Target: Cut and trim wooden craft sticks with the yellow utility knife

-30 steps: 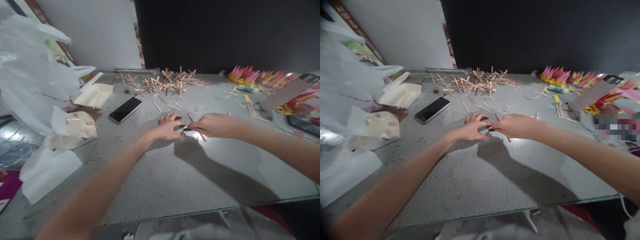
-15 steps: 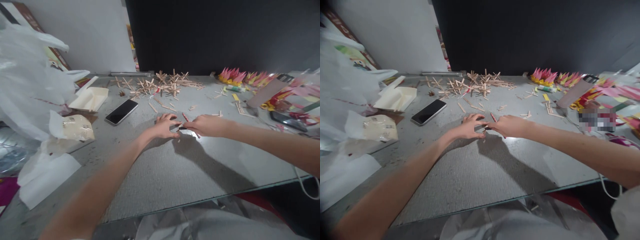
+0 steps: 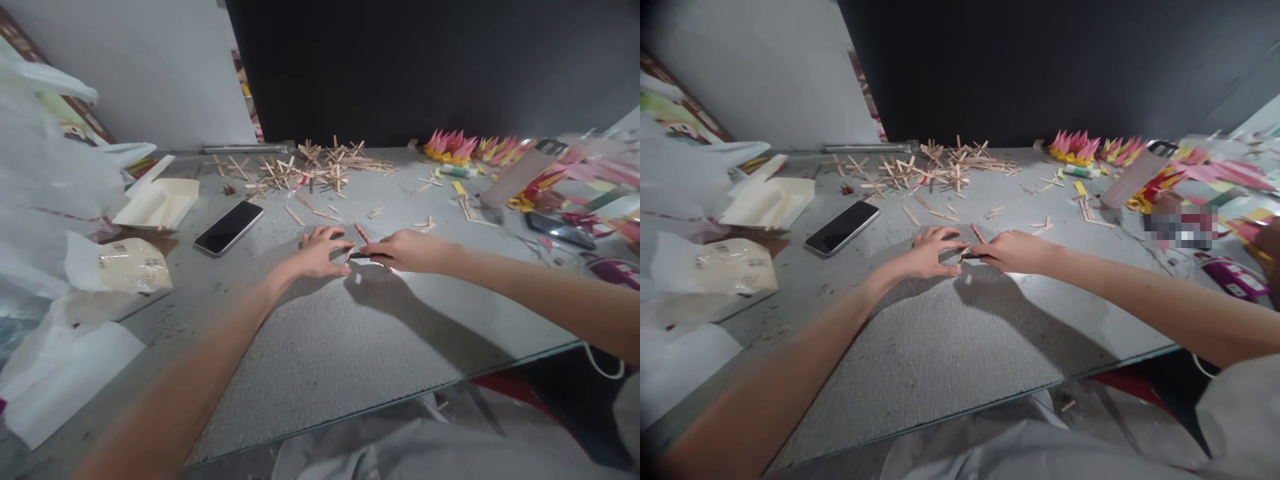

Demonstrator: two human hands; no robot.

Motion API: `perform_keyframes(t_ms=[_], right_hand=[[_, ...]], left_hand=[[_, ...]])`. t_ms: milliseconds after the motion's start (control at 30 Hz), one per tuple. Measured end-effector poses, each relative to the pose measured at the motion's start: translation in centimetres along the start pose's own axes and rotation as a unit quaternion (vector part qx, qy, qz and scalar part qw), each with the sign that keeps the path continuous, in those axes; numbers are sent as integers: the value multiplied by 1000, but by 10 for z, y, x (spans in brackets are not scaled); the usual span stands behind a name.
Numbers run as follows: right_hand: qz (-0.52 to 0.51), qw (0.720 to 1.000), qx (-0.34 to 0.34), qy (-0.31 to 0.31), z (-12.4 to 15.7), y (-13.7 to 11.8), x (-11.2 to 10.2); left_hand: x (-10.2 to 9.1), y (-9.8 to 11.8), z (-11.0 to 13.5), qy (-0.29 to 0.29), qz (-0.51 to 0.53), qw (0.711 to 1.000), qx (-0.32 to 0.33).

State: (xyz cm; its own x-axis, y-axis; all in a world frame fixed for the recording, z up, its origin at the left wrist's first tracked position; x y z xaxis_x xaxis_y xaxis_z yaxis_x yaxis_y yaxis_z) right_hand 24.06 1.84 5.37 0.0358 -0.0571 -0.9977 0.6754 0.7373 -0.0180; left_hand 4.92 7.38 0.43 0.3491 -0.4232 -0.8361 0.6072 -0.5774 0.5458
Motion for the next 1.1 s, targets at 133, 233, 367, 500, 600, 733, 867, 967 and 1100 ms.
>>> perform_keyframes(t_ms=[133, 233, 367, 500, 600, 733, 867, 967, 1100], right_hand=[[7, 1000, -8, -28, -7, -2, -14], [4, 999, 6, -34, -6, -2, -12], [-4, 999, 30, -42, 1, 0, -4], [-2, 999, 25, -42, 3, -1, -3], [7, 999, 20, -45, 2, -3, -5], [5, 998, 42, -42, 0, -3, -8], [-2, 998, 51, -42, 0, -2, -6], [-5, 998, 51, -44, 1, -1, -3], [-14, 998, 49, -34, 3, 0, -1]], left_hand=[[0, 0, 0, 12, 6, 1000, 6], [1, 0, 0, 13, 11, 1000, 7], [-1, 3, 0, 2, -3, 1000, 4], [-3, 8, 2, -25, -18, 999, -5], [-3, 9, 2, -37, -17, 999, -5], [-1, 7, 2, -28, -14, 999, -1], [1, 3, 0, -17, -13, 1000, 10], [2, 2, -1, -15, -8, 1000, 11], [1, 3, -1, -12, -8, 1000, 11]])
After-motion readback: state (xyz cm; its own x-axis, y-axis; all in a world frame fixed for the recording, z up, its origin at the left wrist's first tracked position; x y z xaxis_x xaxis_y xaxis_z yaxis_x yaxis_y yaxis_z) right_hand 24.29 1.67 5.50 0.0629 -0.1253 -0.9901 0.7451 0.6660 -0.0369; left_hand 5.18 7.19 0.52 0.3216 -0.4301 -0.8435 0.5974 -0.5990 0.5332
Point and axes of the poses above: each hand's wrist, its own z-axis away from the middle knuckle, its own x-axis out of the palm, y = z × x, the point moved 5 cm from there along -z, towards the middle knuckle, and after that the axes turned 3 degrees about z, right-handed, at the moved point
